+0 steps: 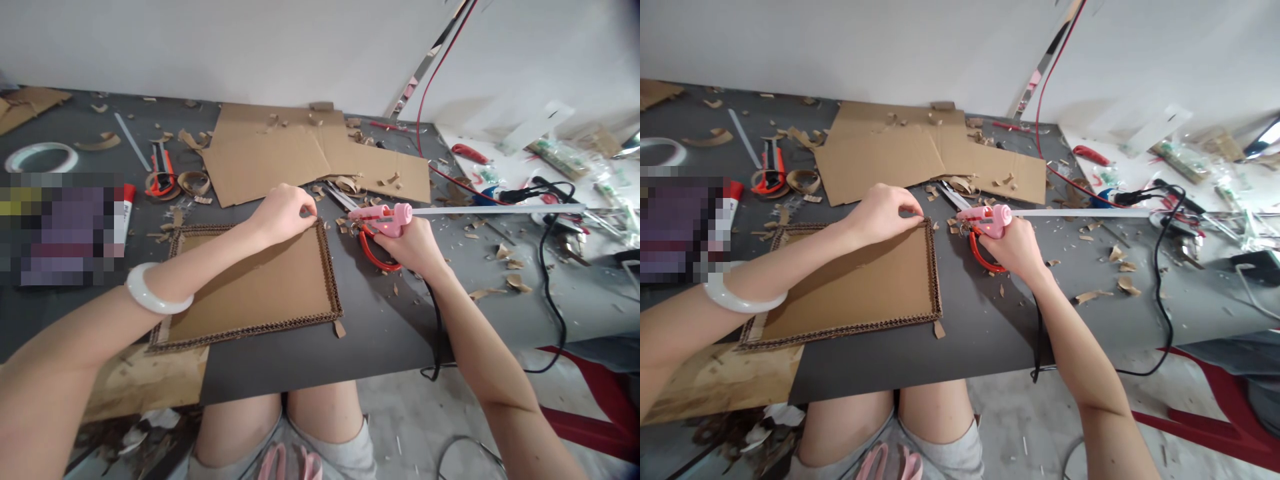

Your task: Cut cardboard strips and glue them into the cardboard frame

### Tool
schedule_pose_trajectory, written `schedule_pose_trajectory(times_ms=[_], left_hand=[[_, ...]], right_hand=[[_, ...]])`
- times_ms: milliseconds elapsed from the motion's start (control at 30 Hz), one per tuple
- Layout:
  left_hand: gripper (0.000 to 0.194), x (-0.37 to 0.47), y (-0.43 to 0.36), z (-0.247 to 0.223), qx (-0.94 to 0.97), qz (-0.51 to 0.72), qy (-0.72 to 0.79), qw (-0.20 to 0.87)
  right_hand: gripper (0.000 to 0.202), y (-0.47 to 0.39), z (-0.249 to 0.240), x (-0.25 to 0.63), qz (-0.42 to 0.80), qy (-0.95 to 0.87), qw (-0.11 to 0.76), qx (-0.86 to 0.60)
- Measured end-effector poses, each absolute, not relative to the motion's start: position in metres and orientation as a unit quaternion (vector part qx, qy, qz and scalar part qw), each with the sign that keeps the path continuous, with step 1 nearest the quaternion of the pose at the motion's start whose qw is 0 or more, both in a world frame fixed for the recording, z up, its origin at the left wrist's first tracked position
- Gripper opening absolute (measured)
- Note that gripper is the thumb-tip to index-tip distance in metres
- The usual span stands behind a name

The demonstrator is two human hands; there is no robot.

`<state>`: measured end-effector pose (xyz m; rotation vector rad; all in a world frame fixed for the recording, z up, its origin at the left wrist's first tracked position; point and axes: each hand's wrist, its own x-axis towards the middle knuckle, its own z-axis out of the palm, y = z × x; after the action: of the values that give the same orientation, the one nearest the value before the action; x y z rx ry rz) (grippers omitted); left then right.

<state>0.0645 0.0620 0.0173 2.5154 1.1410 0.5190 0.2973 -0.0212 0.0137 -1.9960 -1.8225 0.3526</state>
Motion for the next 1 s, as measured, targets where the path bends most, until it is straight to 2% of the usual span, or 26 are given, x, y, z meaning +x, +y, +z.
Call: schedule_pose_trajectory(times_ms=[300,800,1000], left_hand=[[0.007,0.065,0.074,0.013,0.831,0.189,0.418,0.315],[0.016,0.06,0.079,-0.001,0.756,0.202,0.453,0.427],[0.02,0.06,0.08,-0.004,0.745,0.211,0.455,0.439]], right_hand=[[0.029,-0.021,0.017,0.295,0.12,-0.652,0.186,-0.726],[0.036,-0.022,0.019,0.295,0.128,-0.678,0.186,-0.699],[0.037,-0.023,0.02,0.293,0.13,-0.672,0.195,-0.702]])
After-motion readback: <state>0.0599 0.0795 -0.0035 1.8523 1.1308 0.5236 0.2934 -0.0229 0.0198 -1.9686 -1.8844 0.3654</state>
